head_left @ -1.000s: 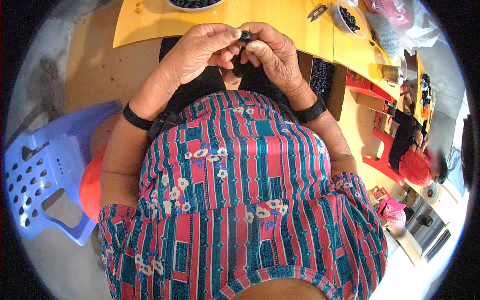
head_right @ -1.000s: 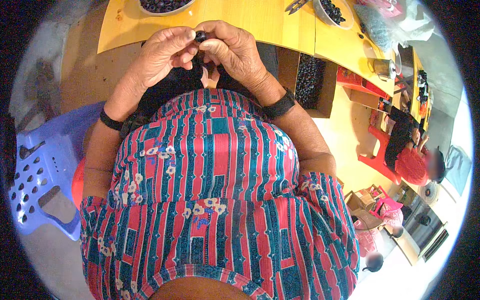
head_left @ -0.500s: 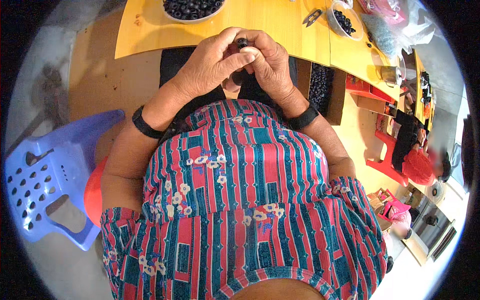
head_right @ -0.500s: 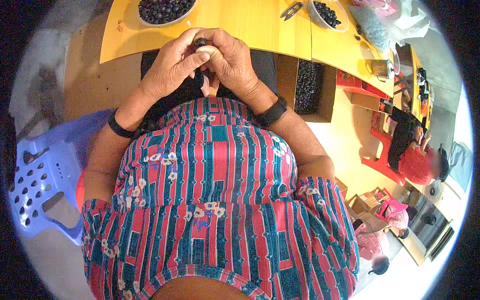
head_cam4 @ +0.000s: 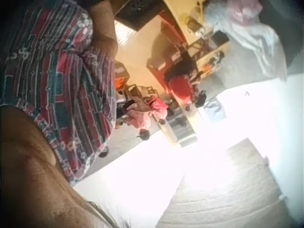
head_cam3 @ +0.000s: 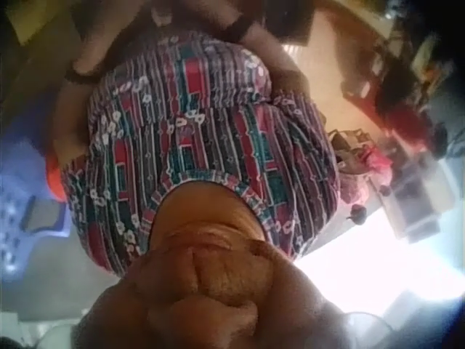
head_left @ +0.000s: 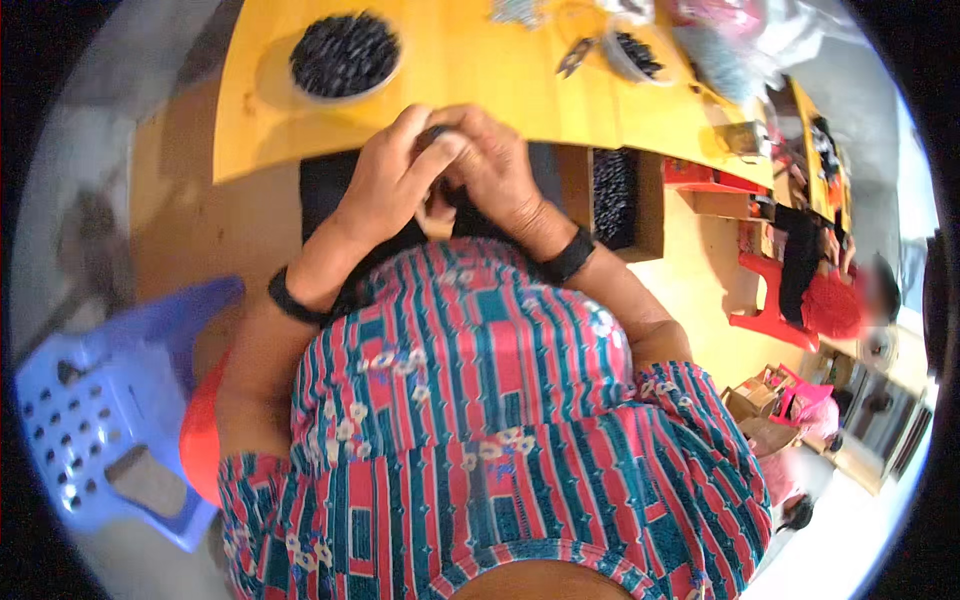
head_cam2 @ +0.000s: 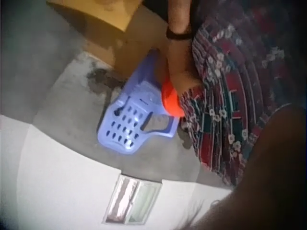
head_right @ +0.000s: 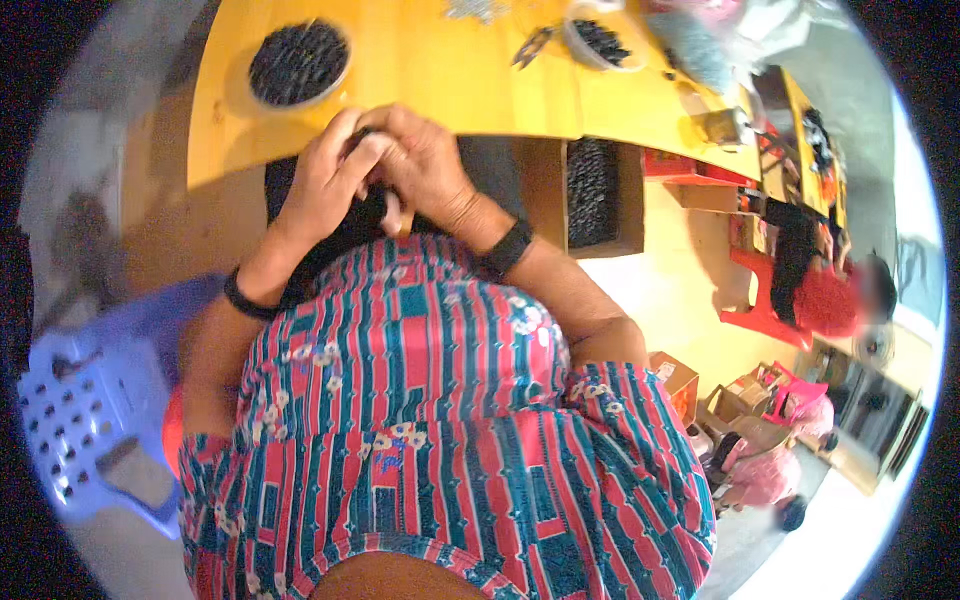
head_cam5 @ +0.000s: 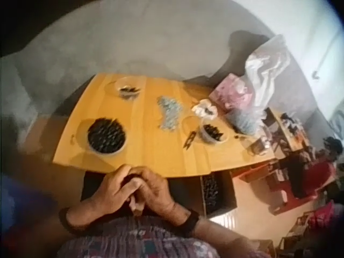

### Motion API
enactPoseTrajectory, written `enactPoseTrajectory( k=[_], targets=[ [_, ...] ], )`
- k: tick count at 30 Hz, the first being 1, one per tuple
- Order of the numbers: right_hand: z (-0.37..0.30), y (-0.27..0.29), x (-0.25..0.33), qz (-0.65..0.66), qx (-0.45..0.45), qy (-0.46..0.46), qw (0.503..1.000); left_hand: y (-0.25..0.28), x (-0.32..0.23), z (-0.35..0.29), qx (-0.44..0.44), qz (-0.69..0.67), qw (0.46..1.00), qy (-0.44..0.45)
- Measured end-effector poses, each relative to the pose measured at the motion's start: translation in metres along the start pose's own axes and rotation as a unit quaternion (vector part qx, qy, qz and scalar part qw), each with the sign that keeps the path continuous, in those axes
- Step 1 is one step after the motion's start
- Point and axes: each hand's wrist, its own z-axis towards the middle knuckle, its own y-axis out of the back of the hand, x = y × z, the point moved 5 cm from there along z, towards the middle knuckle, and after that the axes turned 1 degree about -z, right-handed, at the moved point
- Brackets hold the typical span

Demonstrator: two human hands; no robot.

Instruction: The person assembles small plastic parts by hand, inserting small plastic rings into plastic housings, then adding small connectors to complete the assembly.

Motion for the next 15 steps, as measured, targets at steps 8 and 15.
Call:
enactPoseTrajectory(
  k=[8,15],
  targets=[
    [0.028,0.096,-0.001,0.090,-0.210,0.013,0.973,0.012,0.034,-0.030,0.035,0.046,0.998,0.020],
    [0.060,0.264,-0.008,-0.367,-0.313,0.046,0.874,0.022,0.060,-0.055,0.011,0.126,0.992,-0.006]
  ],
)
